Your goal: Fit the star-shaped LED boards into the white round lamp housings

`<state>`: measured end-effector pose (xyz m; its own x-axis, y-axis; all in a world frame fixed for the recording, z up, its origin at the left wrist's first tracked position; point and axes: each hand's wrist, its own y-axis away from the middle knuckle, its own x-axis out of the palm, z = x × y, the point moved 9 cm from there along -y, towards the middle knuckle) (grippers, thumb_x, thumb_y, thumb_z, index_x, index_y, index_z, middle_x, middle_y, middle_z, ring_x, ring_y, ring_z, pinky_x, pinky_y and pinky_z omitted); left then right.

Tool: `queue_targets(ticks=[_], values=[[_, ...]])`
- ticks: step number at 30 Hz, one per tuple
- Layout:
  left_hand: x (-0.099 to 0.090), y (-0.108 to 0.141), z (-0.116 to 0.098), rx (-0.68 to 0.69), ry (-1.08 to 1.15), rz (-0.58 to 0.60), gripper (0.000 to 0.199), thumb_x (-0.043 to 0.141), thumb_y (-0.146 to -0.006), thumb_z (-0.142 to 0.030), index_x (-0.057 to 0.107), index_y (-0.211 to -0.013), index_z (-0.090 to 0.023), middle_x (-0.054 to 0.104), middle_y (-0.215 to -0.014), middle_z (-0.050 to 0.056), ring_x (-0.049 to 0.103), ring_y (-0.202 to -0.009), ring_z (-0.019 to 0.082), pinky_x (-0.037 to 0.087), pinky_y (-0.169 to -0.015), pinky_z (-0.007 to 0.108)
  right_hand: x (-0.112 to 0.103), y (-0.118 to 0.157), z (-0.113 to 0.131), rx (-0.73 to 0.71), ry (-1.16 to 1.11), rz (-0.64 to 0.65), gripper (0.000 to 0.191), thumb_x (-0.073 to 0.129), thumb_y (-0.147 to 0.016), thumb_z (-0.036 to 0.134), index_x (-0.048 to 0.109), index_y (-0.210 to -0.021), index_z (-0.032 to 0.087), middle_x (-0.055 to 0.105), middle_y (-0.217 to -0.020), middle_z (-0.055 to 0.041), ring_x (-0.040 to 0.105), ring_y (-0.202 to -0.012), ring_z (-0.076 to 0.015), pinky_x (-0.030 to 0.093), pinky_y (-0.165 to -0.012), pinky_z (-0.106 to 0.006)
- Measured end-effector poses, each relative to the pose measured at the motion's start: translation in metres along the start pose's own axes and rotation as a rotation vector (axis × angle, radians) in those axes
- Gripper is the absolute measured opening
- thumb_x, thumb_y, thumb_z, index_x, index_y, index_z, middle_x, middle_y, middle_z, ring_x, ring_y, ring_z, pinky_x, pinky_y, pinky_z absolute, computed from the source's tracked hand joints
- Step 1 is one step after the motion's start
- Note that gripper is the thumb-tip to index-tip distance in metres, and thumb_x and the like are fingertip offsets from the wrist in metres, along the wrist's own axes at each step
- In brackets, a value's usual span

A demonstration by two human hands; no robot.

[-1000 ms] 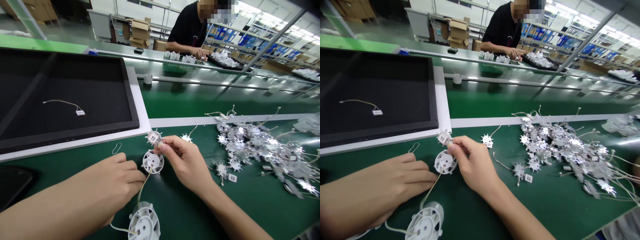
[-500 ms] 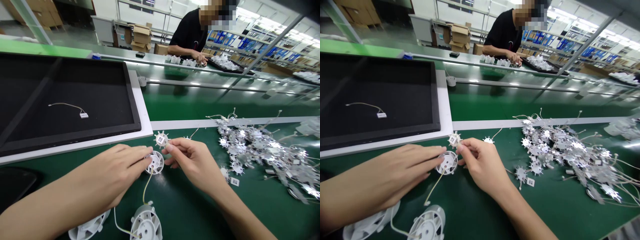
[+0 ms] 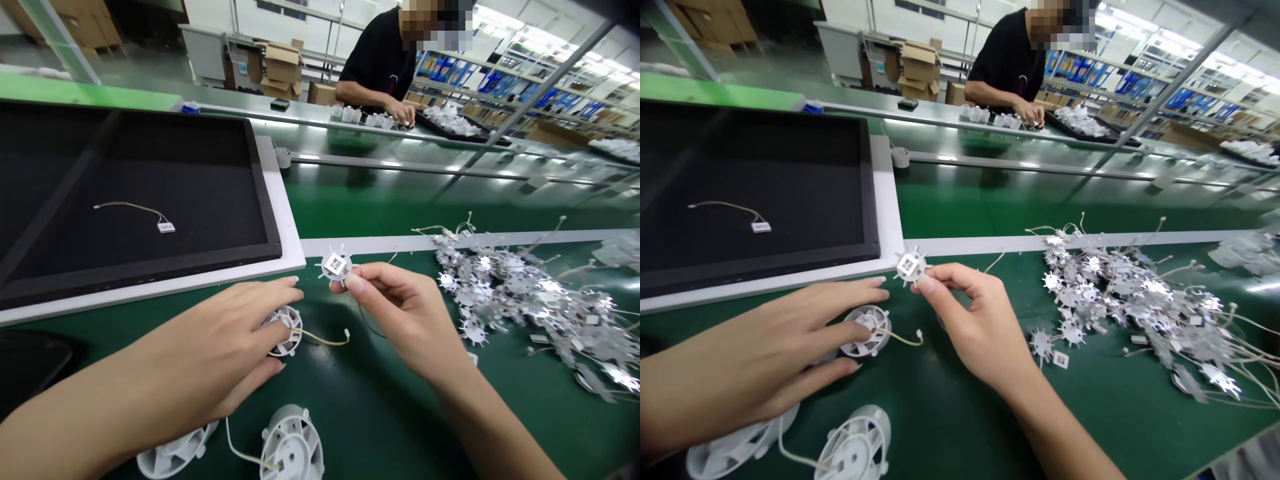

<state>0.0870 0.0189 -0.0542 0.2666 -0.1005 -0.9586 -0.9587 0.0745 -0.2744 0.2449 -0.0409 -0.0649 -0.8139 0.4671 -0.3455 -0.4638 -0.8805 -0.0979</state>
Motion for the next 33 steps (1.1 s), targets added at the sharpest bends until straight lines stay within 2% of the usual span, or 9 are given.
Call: queue_targets(ticks=[4, 6, 8, 10, 13, 16, 20, 28, 33], values=[[0.011, 0.005, 0.006, -0.093, 0.211, 0.042, 0.029, 0.04, -0.107, -0.018, 0.067, -0.118, -0.025, 0.072, -0.129, 0.003, 0.072, -0.11, 0.022, 0.06, -0.089, 0.035, -0.014, 0.005, 0.011, -0.05, 0.058, -0.066, 0.02, 0.069, -0.096, 0.037, 0.078, -0.086, 0.021, 0.065, -0.063, 0.0015, 0.051, -0.051, -0.0102, 0.041, -0.046, -0.022], [0.011, 0.005, 0.011, -0.151, 0.228, 0.011, 0.024, 0.043, -0.107, -0.023, 0.063, -0.12, -0.024, 0.072, -0.124, 0.004, 0.072, -0.107, 0.023, 0.061, -0.087, 0.036, -0.022, 0.008, 0.019, -0.096, 0.093, -0.117, 0.018, 0.071, -0.095, 0.035, 0.077, -0.083, 0.024, 0.066, -0.064, 0.001, 0.053, -0.051, -0.0119, 0.044, -0.047, -0.024], [0.005, 0.005, 0.016, -0.195, 0.19, -0.036, 0.025, 0.048, -0.108, -0.036, 0.058, -0.126, -0.024, 0.069, -0.13, 0.007, 0.069, -0.117, 0.028, 0.06, -0.097, 0.043, -0.028, 0.013, 0.027, -0.151, 0.12, -0.157, 0.015, 0.072, -0.094, 0.033, 0.077, -0.082, 0.026, 0.071, -0.072, 0.0, 0.061, -0.059, -0.0153, 0.051, -0.054, -0.027], [-0.007, 0.005, 0.021, -0.235, 0.153, -0.1, 0.041, 0.051, -0.106, -0.047, 0.049, -0.14, -0.024, 0.062, -0.144, 0.01, 0.062, -0.129, 0.031, 0.055, -0.108, 0.048, -0.027, 0.017, 0.034, -0.191, 0.11, -0.147, 0.011, 0.073, -0.094, 0.029, 0.077, -0.084, 0.029, 0.075, -0.079, 0.0005, 0.067, -0.065, -0.017, 0.055, -0.06, -0.028], [-0.023, 0.004, 0.018, -0.225, 0.162, -0.176, 0.058, 0.053, -0.106, -0.047, 0.032, -0.155, -0.027, 0.046, -0.159, 0.01, 0.049, -0.143, 0.029, 0.047, -0.119, 0.043, -0.011, 0.023, 0.041, -0.214, 0.028, -0.039, 0.01, 0.072, -0.095, 0.023, 0.076, -0.087, 0.029, 0.076, -0.078, 0.0029, 0.067, -0.061, -0.0131, 0.057, -0.062, -0.025], [-0.029, 0.002, 0.007, -0.144, 0.197, -0.196, 0.051, 0.048, -0.109, -0.042, 0.031, -0.155, -0.027, 0.048, -0.156, 0.007, 0.046, -0.145, 0.023, 0.032, -0.127, 0.039, 0.018, 0.029, 0.04, -0.119, -0.127, 0.163, 0.012, 0.068, -0.097, 0.022, 0.076, -0.088, 0.025, 0.075, -0.071, 0.0022, 0.068, -0.056, -0.0109, 0.056, -0.06, -0.021], [-0.025, -0.002, -0.002, -0.013, 0.143, -0.143, 0.037, 0.046, -0.11, -0.029, 0.041, -0.146, -0.021, 0.07, -0.122, -0.001, 0.062, -0.121, 0.012, 0.012, -0.132, 0.033, 0.047, 0.035, 0.022, 0.117, -0.307, 0.336, 0.018, 0.065, -0.098, 0.028, 0.078, -0.087, 0.02, 0.076, -0.072, -0.0013, 0.068, -0.06, -0.0115, 0.055, -0.057, -0.019], [-0.004, 0.0, 0.015, -0.069, 0.08, -0.001, 0.04, 0.052, -0.108, -0.039, 0.048, -0.142, -0.017, 0.072, -0.112, 0.001, 0.069, -0.104, 0.016, 0.021, -0.131, 0.043, 0.049, 0.017, -0.001, 0.138, -0.104, 0.288, 0.019, 0.063, -0.097, 0.026, 0.076, -0.084, 0.019, 0.072, -0.08, 0.0016, 0.06, -0.073, -0.0112, 0.045, -0.066, -0.022], [0.001, 0.0, 0.015, -0.1, 0.064, -0.015, 0.033, 0.051, -0.108, -0.036, 0.052, -0.134, -0.016, 0.073, -0.118, 0.001, 0.07, -0.109, 0.016, 0.016, -0.134, 0.04, 0.053, 0.018, -0.015, 0.229, -0.084, 0.31, 0.019, 0.063, -0.097, 0.029, 0.073, -0.085, 0.019, 0.066, -0.073, 0.0022, 0.053, -0.066, -0.0108, 0.039, -0.06, -0.024]])
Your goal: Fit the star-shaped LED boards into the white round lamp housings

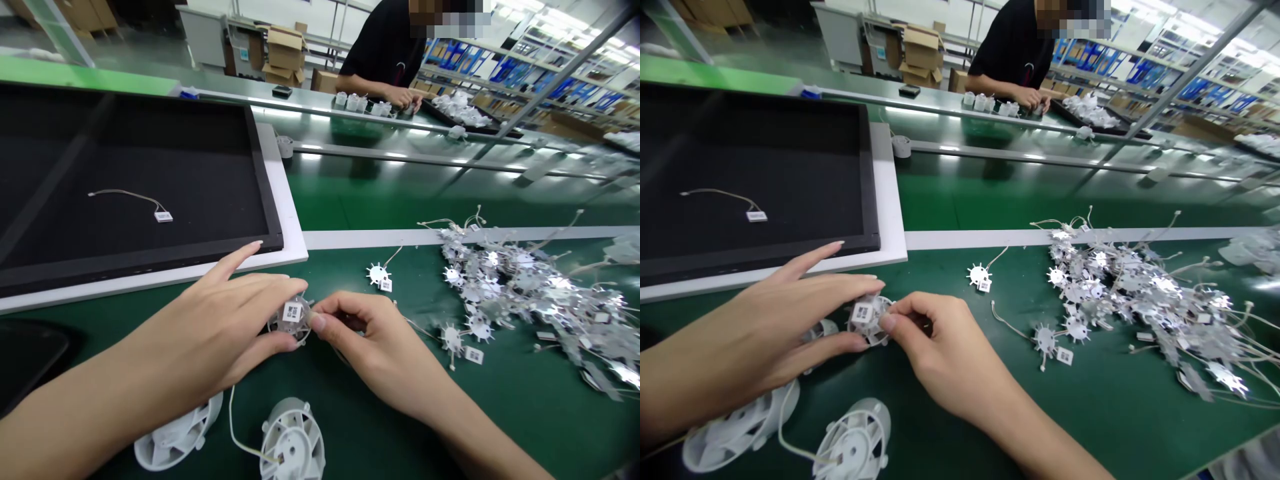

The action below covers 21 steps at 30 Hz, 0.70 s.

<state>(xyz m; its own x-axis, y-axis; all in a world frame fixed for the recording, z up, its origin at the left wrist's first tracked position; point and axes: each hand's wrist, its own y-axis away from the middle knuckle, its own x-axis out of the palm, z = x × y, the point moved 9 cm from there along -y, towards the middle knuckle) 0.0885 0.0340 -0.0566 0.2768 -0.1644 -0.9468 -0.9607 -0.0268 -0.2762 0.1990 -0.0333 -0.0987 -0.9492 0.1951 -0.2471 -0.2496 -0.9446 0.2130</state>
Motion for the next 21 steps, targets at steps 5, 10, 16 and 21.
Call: queue_targets(ticks=[5, 10, 16, 21], values=[[0.002, -0.002, -0.001, 0.01, -0.022, 0.002, 0.029, 0.047, -0.109, -0.04, 0.059, -0.12, -0.016, 0.076, -0.108, 0.003, 0.074, -0.097, 0.02, 0.03, -0.13, 0.049, 0.0, -0.002, -0.006, 0.035, -0.044, -0.018, 0.015, 0.066, -0.094, 0.029, 0.069, -0.084, 0.018, 0.062, -0.07, 0.0035, 0.051, -0.064, -0.0099, 0.038, -0.058, -0.023], [0.007, -0.002, 0.001, -0.003, -0.015, 0.049, 0.026, 0.052, -0.107, -0.039, 0.063, -0.115, -0.016, 0.076, -0.11, 0.005, 0.074, -0.097, 0.022, 0.035, -0.127, 0.054, 0.001, -0.003, -0.01, 0.052, -0.008, -0.02, 0.01, 0.066, -0.095, 0.026, 0.068, -0.088, 0.019, 0.063, -0.072, 0.0039, 0.053, -0.065, -0.01, 0.039, -0.06, -0.023], [0.017, 0.002, 0.006, -0.035, 0.08, 0.118, 0.025, 0.058, -0.104, -0.038, 0.063, -0.121, -0.02, 0.075, -0.122, 0.004, 0.072, -0.113, 0.024, 0.032, -0.128, 0.055, 0.001, -0.004, -0.009, 0.031, 0.044, -0.018, 0.01, 0.064, -0.095, 0.023, 0.066, -0.085, 0.02, 0.065, -0.073, 0.0037, 0.055, -0.067, -0.0104, 0.04, -0.061, -0.024], [0.022, 0.003, 0.009, -0.062, 0.12, 0.139, 0.027, 0.059, -0.104, -0.04, 0.059, -0.123, -0.02, 0.074, -0.123, 0.005, 0.071, -0.115, 0.024, 0.03, -0.128, 0.058, 0.001, -0.005, -0.006, 0.017, 0.063, -0.018, 0.012, 0.064, -0.095, 0.023, 0.067, -0.084, 0.02, 0.065, -0.073, 0.0027, 0.056, -0.067, -0.0112, 0.04, -0.06, -0.024]])
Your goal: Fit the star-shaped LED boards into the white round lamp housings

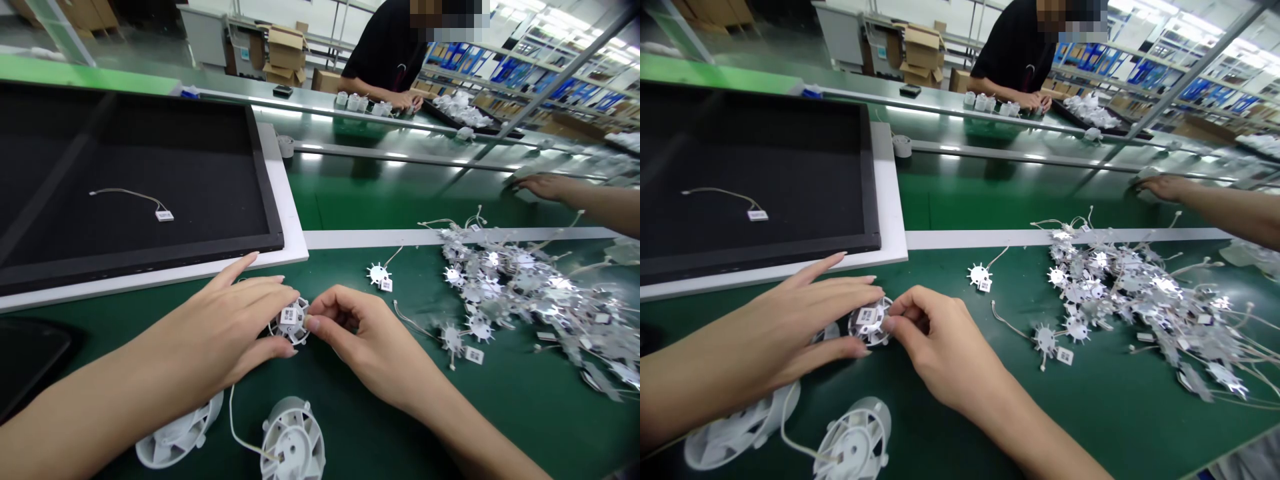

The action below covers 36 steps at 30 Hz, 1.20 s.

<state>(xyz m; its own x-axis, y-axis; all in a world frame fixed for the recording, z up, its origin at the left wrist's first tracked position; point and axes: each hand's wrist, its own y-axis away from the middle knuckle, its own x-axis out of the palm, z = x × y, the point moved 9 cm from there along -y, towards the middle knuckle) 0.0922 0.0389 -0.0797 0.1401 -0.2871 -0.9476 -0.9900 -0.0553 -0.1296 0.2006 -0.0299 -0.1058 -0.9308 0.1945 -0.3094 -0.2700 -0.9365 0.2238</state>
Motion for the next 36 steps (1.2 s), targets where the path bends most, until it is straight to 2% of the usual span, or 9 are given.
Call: queue_targets(ticks=[6, 12, 17, 19, 22, 26, 32, 36], values=[[0.003, 0.002, 0.004, -0.074, 0.028, -0.01, 0.032, 0.067, -0.1, -0.039, 0.058, -0.125, -0.023, 0.073, -0.124, 0.004, 0.07, -0.118, 0.024, 0.028, -0.128, 0.058, -0.001, 0.001, -0.001, -0.008, 0.034, 0.002, 0.012, 0.063, -0.096, 0.022, 0.065, -0.084, 0.02, 0.064, -0.073, 0.0033, 0.054, -0.066, -0.0111, 0.04, -0.061, -0.024], [0.005, 0.005, 0.005, -0.062, 0.052, 0.011, 0.036, 0.067, -0.1, -0.04, 0.059, -0.13, -0.022, 0.072, -0.128, 0.005, 0.069, -0.121, 0.025, 0.029, -0.127, 0.062, -0.001, 0.001, 0.002, -0.019, 0.097, 0.014, 0.013, 0.062, -0.097, 0.022, 0.065, -0.085, 0.02, 0.067, -0.076, 0.0033, 0.057, -0.069, -0.0114, 0.041, -0.063, -0.025], [0.004, 0.005, 0.002, -0.089, 0.075, -0.011, 0.031, 0.064, -0.102, -0.037, 0.059, -0.129, -0.023, 0.073, -0.126, 0.003, 0.069, -0.119, 0.026, 0.027, -0.128, 0.061, -0.006, 0.003, 0.004, -0.039, 0.259, 0.055, 0.006, 0.064, -0.097, 0.022, 0.069, -0.096, 0.022, 0.071, -0.081, 0.0025, 0.062, -0.074, -0.014, 0.042, -0.064, -0.027], [0.004, 0.005, 0.004, -0.124, 0.095, -0.018, 0.028, 0.062, -0.102, -0.036, 0.059, -0.128, -0.025, 0.073, -0.125, 0.001, 0.069, -0.119, 0.026, 0.024, -0.13, 0.059, -0.008, 0.005, 0.007, -0.083, 0.361, 0.072, 0.01, 0.063, -0.098, 0.021, 0.072, -0.1, 0.022, 0.073, -0.087, 0.001, 0.064, -0.077, -0.0156, 0.044, -0.067, -0.029], [0.009, 0.005, 0.006, -0.145, 0.147, 0.049, 0.03, 0.06, -0.103, -0.041, 0.059, -0.13, -0.026, 0.072, -0.127, 0.001, 0.068, -0.119, 0.026, 0.019, -0.131, 0.061, -0.008, 0.008, 0.013, -0.184, 0.526, 0.063, 0.018, 0.059, -0.1, 0.017, 0.076, -0.102, 0.022, 0.073, -0.093, -0.0019, 0.065, -0.082, -0.018, 0.045, -0.072, -0.031], [0.013, 0.006, 0.012, -0.16, 0.165, 0.105, 0.035, 0.057, -0.104, -0.046, 0.057, -0.134, -0.028, 0.07, -0.132, 0.0, 0.066, -0.124, 0.024, 0.014, -0.132, 0.061, -0.004, 0.012, 0.019, -0.299, 0.715, 0.024, 0.021, 0.056, -0.1, 0.012, 0.077, -0.101, 0.017, 0.069, -0.089, -0.0045, 0.065, -0.078, -0.0192, 0.045, -0.068, -0.032], [0.011, 0.006, 0.011, -0.161, 0.143, 0.092, 0.038, 0.057, -0.105, -0.043, 0.05, -0.14, -0.03, 0.07, -0.129, -0.001, 0.067, -0.121, 0.022, 0.015, -0.13, 0.061, 0.007, 0.022, 0.032, -0.579, 0.981, -0.03, 0.021, 0.057, -0.097, 0.008, 0.077, -0.097, 0.014, 0.063, -0.079, -0.0048, 0.056, -0.068, -0.0197, 0.038, -0.059, -0.034], [0.007, 0.005, 0.005, -0.143, 0.133, 0.064, 0.035, 0.061, -0.104, -0.036, 0.053, -0.137, -0.035, 0.07, -0.124, -0.004, 0.069, -0.114, 0.02, 0.019, -0.129, 0.062, 0.01, 0.025, 0.035, -0.667, 1.035, -0.059, 0.022, 0.056, -0.097, 0.007, 0.077, -0.095, 0.014, 0.06, -0.076, -0.0041, 0.049, -0.064, -0.0195, 0.035, -0.058, -0.035]])
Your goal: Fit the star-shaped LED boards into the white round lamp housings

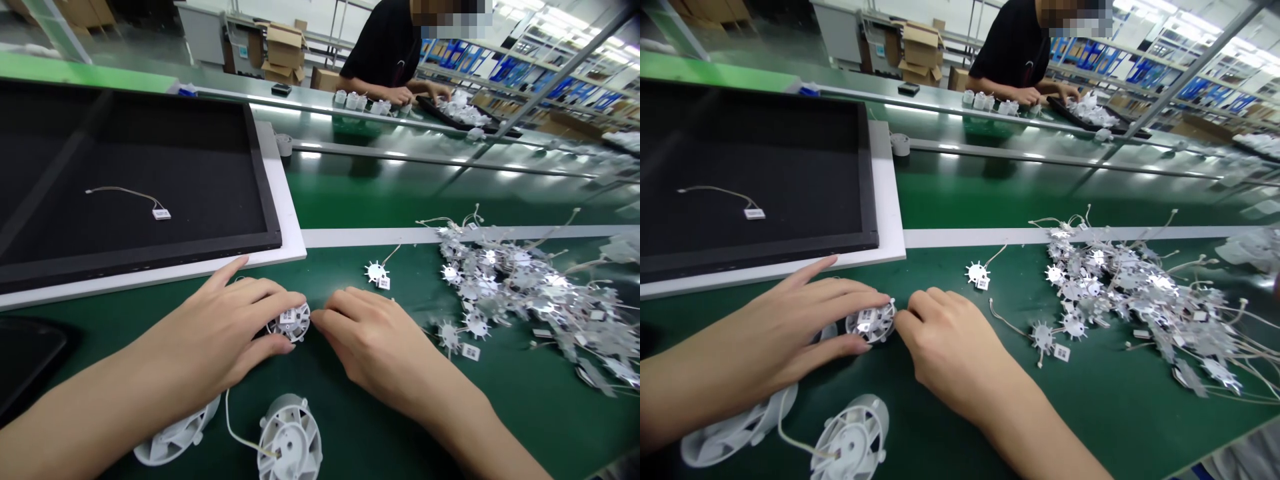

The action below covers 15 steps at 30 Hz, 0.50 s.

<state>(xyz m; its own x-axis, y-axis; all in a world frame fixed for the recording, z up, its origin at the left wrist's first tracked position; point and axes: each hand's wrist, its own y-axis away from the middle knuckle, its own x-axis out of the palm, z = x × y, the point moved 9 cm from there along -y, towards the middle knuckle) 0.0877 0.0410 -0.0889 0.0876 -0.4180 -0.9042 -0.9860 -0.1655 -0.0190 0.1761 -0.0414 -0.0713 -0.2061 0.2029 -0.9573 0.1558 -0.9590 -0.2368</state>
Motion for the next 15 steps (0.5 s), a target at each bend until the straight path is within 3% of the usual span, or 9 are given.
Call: queue_targets(ticks=[4, 9, 15], values=[[-0.003, 0.0, 0.003, -0.044, -0.002, -0.037, 0.032, 0.064, -0.101, -0.036, 0.058, -0.133, -0.037, 0.071, -0.122, -0.005, 0.068, -0.113, 0.019, 0.021, -0.129, 0.06, 0.0, 0.0, 0.001, -0.002, 0.025, -0.018, 0.02, 0.059, -0.094, 0.006, 0.078, -0.094, 0.015, 0.06, -0.075, -0.0032, 0.047, -0.063, -0.019, 0.033, -0.058, -0.035], [0.0, -0.003, 0.009, -0.048, 0.048, 0.031, 0.036, 0.06, -0.102, -0.046, 0.056, -0.138, -0.043, 0.069, -0.128, -0.004, 0.066, -0.12, 0.024, 0.024, -0.126, 0.065, 0.003, 0.0, -0.004, 0.023, -0.002, 0.011, 0.017, 0.062, -0.094, 0.008, 0.077, -0.096, 0.016, 0.062, -0.076, -0.0024, 0.053, -0.064, -0.0191, 0.037, -0.06, -0.034], [-0.015, -0.002, 0.008, -0.126, 0.035, -0.086, 0.025, 0.063, -0.101, -0.046, 0.064, -0.125, -0.041, 0.068, -0.119, -0.009, 0.067, -0.109, 0.015, 0.02, -0.131, 0.049, -0.001, 0.0, -0.011, 0.089, -0.081, 0.04, 0.01, 0.065, -0.096, 0.015, 0.074, -0.1, 0.015, 0.067, -0.084, -0.0033, 0.063, -0.073, -0.0215, 0.045, -0.064, -0.035]])
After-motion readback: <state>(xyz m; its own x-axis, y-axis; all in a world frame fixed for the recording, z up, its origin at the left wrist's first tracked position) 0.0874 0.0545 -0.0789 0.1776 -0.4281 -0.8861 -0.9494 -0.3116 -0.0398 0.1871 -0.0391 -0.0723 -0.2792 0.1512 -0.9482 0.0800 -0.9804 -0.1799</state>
